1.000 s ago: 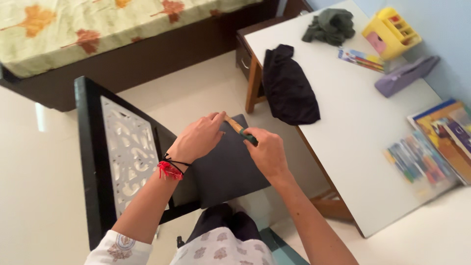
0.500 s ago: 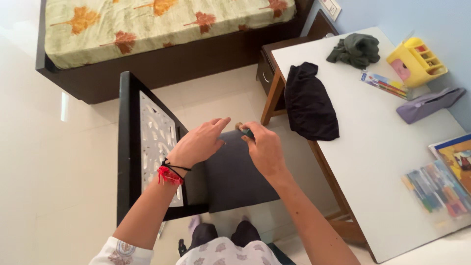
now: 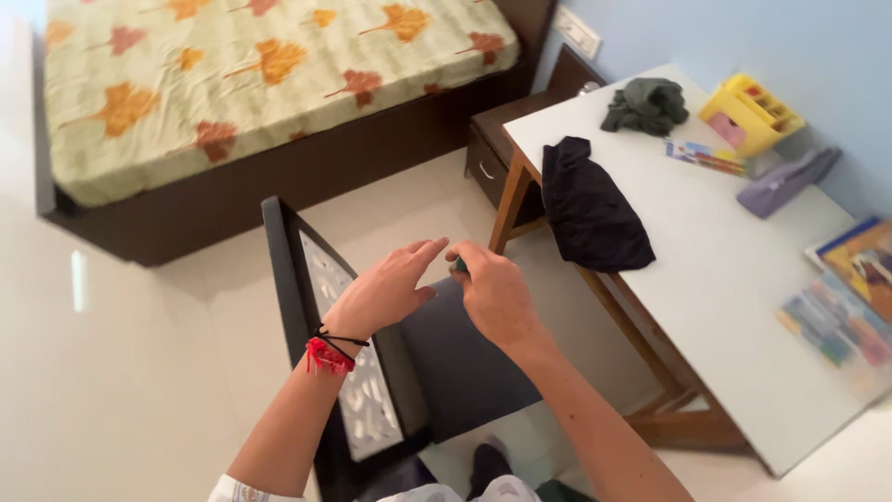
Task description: The person moves a decorative panel and a chair, then sweeps a small black object and a red-capped tube across the tiled floor using a broom.
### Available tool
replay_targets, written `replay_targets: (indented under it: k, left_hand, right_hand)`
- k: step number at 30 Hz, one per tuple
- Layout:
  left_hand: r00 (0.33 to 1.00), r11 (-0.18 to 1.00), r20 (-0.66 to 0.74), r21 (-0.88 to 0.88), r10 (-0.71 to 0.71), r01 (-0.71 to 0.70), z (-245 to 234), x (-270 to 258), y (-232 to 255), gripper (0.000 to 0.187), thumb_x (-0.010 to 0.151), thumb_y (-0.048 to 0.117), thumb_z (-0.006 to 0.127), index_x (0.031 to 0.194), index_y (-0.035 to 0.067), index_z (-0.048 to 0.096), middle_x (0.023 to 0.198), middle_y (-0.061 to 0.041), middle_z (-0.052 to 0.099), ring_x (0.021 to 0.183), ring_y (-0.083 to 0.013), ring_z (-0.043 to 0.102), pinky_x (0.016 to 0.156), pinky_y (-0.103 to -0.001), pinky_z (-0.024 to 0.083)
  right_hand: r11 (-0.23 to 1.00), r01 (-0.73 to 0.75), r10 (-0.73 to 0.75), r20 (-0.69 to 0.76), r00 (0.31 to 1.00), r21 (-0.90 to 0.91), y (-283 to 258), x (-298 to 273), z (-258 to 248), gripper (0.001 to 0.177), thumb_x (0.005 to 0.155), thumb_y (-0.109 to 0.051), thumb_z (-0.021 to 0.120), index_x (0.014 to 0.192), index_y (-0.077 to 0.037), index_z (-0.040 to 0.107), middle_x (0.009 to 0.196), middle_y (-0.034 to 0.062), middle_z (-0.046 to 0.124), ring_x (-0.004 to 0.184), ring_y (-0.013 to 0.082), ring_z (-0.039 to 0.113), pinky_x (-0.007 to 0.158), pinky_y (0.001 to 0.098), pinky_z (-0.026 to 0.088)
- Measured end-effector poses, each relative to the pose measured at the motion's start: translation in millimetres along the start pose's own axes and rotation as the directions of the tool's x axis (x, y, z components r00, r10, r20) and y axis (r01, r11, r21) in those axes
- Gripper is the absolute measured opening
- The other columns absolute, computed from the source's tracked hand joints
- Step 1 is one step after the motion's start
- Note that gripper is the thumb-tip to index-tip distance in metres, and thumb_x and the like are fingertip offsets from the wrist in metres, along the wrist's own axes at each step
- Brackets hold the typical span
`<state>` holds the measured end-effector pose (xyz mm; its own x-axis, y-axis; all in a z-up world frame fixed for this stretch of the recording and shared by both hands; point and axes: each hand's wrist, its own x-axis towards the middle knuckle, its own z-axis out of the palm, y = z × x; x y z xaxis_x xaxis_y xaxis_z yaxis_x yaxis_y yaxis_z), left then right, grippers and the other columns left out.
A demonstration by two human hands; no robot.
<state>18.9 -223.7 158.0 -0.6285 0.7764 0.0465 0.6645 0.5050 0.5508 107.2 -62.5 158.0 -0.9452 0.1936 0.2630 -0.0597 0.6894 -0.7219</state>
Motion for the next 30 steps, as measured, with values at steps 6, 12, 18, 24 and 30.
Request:
replay_targets:
  k: [6,12,18,24,30]
  left_hand:
    - [0.975,0.981,0.129,-0.088,0.183,-0.173,-42,11,-47,0.068,0.074,0.009,0.076,0.138,0.010,0.052,0.134,-0.012,0.064,0.122,-0.0354,0.059,0.098,-0.043,0.050]
    - [0.916,0.924,0.170,-0.188,0.364,-0.332,-48,33,-97,0.058,0.076,0.014,0.079,0.129,0.006,0.057,0.117,-0.018,0.068,0.112,-0.0383,0.062,0.094,-0.045,0.051]
    - [0.888,0.888,0.208,-0.309,0.411,-0.339,-34,56,-128,0.034,0.078,0.013,0.076,0.108,0.002,0.066,0.101,-0.017,0.073,0.097,-0.0387,0.068,0.081,-0.044,0.055]
    - [0.874,0.879,0.245,-0.352,0.419,-0.323,-20,74,-138,0.030,0.080,0.011,0.072,0.109,0.004,0.067,0.099,-0.017,0.074,0.096,-0.0391,0.068,0.078,-0.045,0.055]
    - [0.904,0.962,0.331,-0.126,0.271,-0.243,-10,79,-138,0.034,0.082,0.017,0.071,0.114,0.007,0.063,0.097,-0.017,0.072,0.093,-0.0397,0.067,0.076,-0.049,0.053]
  right_hand:
    - [0.999,-0.038,0.036,-0.140,0.990,-0.011,-42,19,39,0.016,0.086,-0.002,0.069,0.102,-0.002,0.068,0.103,0.0191,0.073,0.093,0.0404,0.069,0.075,0.0453,0.054]
    - [0.988,-0.146,0.153,-0.212,0.965,0.047,-79,32,63,0.017,0.086,-0.003,0.071,0.102,-0.001,0.067,0.099,0.0178,0.074,0.085,0.0368,0.071,0.072,0.0423,0.055]
    - [0.981,-0.184,0.193,-0.216,0.957,0.061,-94,46,78,0.017,0.088,-0.003,0.069,0.104,-0.002,0.066,0.097,0.0173,0.074,0.082,0.0331,0.073,0.069,0.0404,0.056]
    - [0.979,-0.192,0.204,-0.237,0.950,0.075,-85,49,81,0.016,0.090,-0.004,0.069,0.105,0.000,0.066,0.093,0.0187,0.074,0.081,0.0325,0.073,0.072,0.0396,0.056]
    - [0.961,-0.190,0.223,-0.154,0.963,0.203,-70,45,77,0.030,0.092,-0.007,0.067,0.121,-0.002,0.063,0.102,0.0157,0.075,0.086,0.0260,0.076,0.078,0.0366,0.058]
